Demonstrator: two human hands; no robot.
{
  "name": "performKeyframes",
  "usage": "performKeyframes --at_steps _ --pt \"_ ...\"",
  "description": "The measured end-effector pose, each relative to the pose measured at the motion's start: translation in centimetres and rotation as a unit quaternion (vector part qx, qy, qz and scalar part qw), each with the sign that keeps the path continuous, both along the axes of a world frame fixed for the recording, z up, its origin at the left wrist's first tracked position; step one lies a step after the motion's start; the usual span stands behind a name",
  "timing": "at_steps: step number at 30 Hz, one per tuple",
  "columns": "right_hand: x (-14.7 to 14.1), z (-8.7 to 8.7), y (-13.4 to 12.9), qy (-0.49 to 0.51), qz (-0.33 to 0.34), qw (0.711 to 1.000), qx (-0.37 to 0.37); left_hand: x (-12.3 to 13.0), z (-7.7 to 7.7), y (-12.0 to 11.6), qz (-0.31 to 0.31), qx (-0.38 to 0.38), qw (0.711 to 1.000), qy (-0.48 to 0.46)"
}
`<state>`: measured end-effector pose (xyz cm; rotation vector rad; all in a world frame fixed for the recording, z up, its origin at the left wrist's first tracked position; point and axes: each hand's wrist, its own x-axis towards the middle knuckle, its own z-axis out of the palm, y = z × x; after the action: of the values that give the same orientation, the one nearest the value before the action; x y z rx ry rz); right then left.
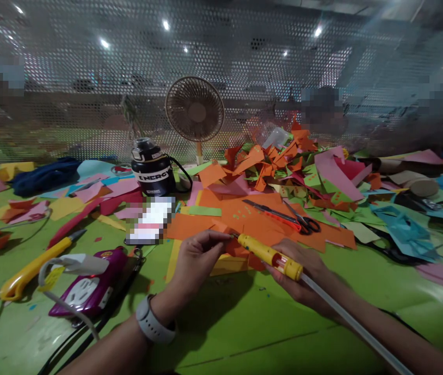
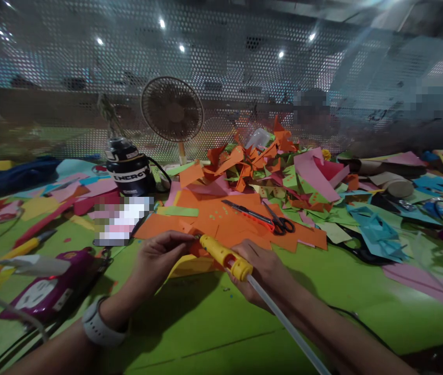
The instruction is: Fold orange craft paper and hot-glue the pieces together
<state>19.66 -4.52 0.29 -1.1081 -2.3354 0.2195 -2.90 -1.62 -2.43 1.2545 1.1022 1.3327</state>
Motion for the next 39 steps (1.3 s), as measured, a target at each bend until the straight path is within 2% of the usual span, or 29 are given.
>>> performKeyframes --at_steps 8,25,39 --pt "-0.2 0.25 -0.01 -0.002 -0.007 1.0 -0.007 0.03 -0.33 0.1 -0.005 0.005 1.0 -0.005" --pt "-0.18 0.24 0.06 0.002 -0.01 1.0 -0.004 0.05 0.08 -0.08 0.0 -0.011 1.0 -0.004" --pt "-0.11 -0.05 0.08 -0.009 -0.004 1.0 -0.006 0.07 0.04 0.2 -0.018 -0.016 0.998 -0.062"
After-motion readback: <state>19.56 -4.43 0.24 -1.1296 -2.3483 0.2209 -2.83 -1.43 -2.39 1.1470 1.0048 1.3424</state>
